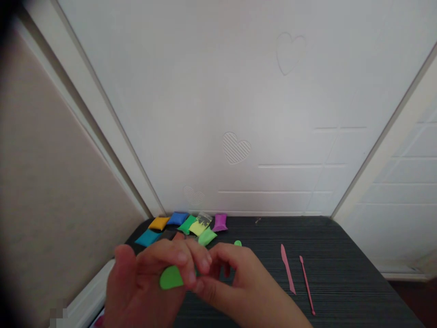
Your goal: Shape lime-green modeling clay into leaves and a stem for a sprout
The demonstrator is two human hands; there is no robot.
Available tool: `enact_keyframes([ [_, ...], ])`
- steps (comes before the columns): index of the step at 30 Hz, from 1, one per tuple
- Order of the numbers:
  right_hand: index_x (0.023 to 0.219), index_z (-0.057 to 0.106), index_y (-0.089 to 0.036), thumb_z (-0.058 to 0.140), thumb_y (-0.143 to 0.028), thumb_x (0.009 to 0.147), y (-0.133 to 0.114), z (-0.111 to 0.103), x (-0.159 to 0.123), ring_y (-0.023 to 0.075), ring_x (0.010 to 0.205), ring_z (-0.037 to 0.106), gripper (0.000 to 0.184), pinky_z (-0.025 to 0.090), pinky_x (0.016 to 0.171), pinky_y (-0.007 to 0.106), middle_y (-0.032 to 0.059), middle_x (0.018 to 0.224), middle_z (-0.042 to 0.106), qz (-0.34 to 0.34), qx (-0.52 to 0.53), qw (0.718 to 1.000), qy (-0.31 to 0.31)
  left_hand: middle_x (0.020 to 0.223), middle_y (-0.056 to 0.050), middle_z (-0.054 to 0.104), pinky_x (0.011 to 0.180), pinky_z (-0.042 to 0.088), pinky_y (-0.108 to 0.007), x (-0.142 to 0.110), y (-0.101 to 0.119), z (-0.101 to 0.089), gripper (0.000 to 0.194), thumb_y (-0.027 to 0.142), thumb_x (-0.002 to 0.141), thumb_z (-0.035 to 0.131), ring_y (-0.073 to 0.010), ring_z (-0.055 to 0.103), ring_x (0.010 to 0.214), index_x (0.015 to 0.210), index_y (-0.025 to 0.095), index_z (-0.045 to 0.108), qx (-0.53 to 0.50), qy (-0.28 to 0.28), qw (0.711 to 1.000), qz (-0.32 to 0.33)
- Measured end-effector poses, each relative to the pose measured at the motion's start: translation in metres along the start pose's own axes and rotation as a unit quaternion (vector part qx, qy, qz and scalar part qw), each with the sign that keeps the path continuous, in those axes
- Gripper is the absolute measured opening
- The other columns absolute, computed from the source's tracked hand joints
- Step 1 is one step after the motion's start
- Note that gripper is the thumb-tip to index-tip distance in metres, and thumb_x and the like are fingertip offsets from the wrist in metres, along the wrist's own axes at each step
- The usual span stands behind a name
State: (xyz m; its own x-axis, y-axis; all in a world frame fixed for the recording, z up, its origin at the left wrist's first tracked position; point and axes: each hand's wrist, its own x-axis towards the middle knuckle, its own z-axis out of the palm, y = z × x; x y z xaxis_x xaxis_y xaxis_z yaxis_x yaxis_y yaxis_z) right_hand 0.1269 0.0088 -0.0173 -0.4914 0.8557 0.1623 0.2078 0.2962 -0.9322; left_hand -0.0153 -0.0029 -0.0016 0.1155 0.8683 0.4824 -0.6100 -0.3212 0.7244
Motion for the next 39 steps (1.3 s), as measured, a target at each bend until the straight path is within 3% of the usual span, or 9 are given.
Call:
enact_keyframes([
  [8, 0.084, 0.062, -0.019, 0.056, -0.018, 0.077, 0.004, 0.013, 0.012, 0.0133, 0.077, 0.056, 0.009, 0.042, 0.068, 0.021, -0.0020, 0.080, 0.062, -0.049, 0.060, 0.997, 0.006, 0.069, -0.010, 0.063, 0.071, 0.042, -0.034, 0.003, -0.012, 0.004, 0.060, 0.046, 0.087, 0.019, -0.0229, 0.056, 0.075, 0.076, 0.014, 0.068, 0.112, -0.012, 0.994, 0.007],
  [16, 0.075, 0.060, -0.016, 0.061, -0.022, 0.074, 0.013, 0.024, 0.013, 0.0114, 0.068, 0.050, 0.006, 0.037, 0.061, 0.021, -0.0021, 0.071, 0.057, -0.031, 0.059, 0.995, 0.075, 0.066, -0.005, 0.062, 0.060, 0.046, -0.030, -0.004, -0.021, -0.001, 0.044, 0.042, 0.086, 0.030, -0.0177, 0.055, 0.064, 0.078, 0.019, 0.066, 0.125, 0.101, 0.986, 0.038],
  [19, 0.070, 0.055, -0.015, 0.062, -0.028, 0.073, 0.027, 0.027, 0.016, 0.0095, 0.060, 0.044, 0.015, 0.034, 0.056, 0.021, -0.0033, 0.064, 0.050, -0.026, 0.103, 0.988, 0.115, 0.085, -0.006, 0.065, 0.076, 0.045, -0.033, -0.006, -0.024, 0.000, 0.038, 0.040, 0.086, 0.033, -0.0201, 0.057, 0.083, 0.087, 0.020, 0.066, 0.243, 0.132, 0.958, 0.072],
  [22, 0.070, 0.052, -0.015, 0.060, -0.030, 0.074, 0.050, 0.027, 0.015, 0.0081, 0.057, 0.040, 0.018, 0.032, 0.054, 0.021, -0.0041, 0.062, 0.046, -0.020, 0.150, 0.977, 0.152, 0.103, -0.006, 0.062, 0.093, 0.036, -0.035, -0.007, -0.024, 0.003, 0.028, 0.036, 0.082, 0.044, -0.0220, 0.051, 0.102, 0.095, 0.022, 0.065, 0.350, 0.111, 0.920, 0.140],
  [27, 0.067, 0.045, -0.016, 0.061, -0.036, 0.072, 0.101, 0.025, 0.011, 0.0088, 0.054, 0.045, 0.026, 0.033, 0.052, 0.021, -0.0047, 0.057, 0.048, 0.013, 0.229, 0.956, 0.183, 0.095, -0.004, 0.064, 0.091, 0.038, -0.035, -0.005, -0.025, 0.006, 0.020, 0.029, 0.079, 0.050, -0.0214, 0.054, 0.095, 0.090, 0.025, 0.066, 0.383, 0.102, 0.897, 0.194],
  [30, 0.065, 0.044, -0.018, 0.062, -0.037, 0.070, 0.126, 0.019, 0.007, 0.0106, 0.055, 0.050, 0.026, 0.036, 0.053, 0.021, -0.0039, 0.057, 0.052, 0.039, 0.238, 0.942, 0.232, 0.095, -0.006, 0.063, 0.086, 0.041, -0.035, 0.000, -0.036, 0.000, 0.019, 0.027, 0.078, 0.050, -0.0218, 0.055, 0.092, 0.090, 0.021, 0.064, 0.437, 0.071, 0.885, 0.142],
  [33, 0.065, 0.042, -0.018, 0.061, -0.037, 0.070, 0.141, 0.015, 0.001, 0.0122, 0.058, 0.054, 0.026, 0.040, 0.056, 0.023, -0.0033, 0.061, 0.053, 0.065, 0.282, 0.918, 0.270, 0.095, -0.007, 0.062, 0.085, 0.042, -0.037, 0.001, -0.062, -0.017, 0.020, 0.026, 0.080, 0.047, -0.0213, 0.055, 0.092, 0.092, 0.018, 0.062, 0.499, 0.019, 0.864, 0.058],
  [36, 0.068, 0.042, -0.019, 0.059, -0.036, 0.070, 0.150, 0.017, -0.005, 0.0131, 0.066, 0.058, 0.024, 0.043, 0.062, 0.026, -0.0032, 0.070, 0.055, 0.085, 0.313, 0.911, 0.255, 0.091, -0.006, 0.063, 0.082, 0.044, -0.035, -0.012, -0.092, -0.039, 0.020, 0.025, 0.081, 0.045, -0.0201, 0.056, 0.088, 0.087, 0.018, 0.063, 0.541, 0.011, 0.841, -0.014],
  [39, 0.068, 0.042, -0.019, 0.062, -0.034, 0.069, 0.155, 0.021, -0.009, 0.0140, 0.066, 0.059, 0.025, 0.043, 0.064, 0.027, -0.0030, 0.067, 0.055, 0.097, 0.323, 0.915, 0.222, 0.088, -0.006, 0.063, 0.079, 0.045, -0.034, -0.030, -0.110, -0.054, 0.021, 0.025, 0.082, 0.043, -0.0193, 0.057, 0.086, 0.086, 0.018, 0.062, 0.551, 0.005, 0.834, -0.032],
])
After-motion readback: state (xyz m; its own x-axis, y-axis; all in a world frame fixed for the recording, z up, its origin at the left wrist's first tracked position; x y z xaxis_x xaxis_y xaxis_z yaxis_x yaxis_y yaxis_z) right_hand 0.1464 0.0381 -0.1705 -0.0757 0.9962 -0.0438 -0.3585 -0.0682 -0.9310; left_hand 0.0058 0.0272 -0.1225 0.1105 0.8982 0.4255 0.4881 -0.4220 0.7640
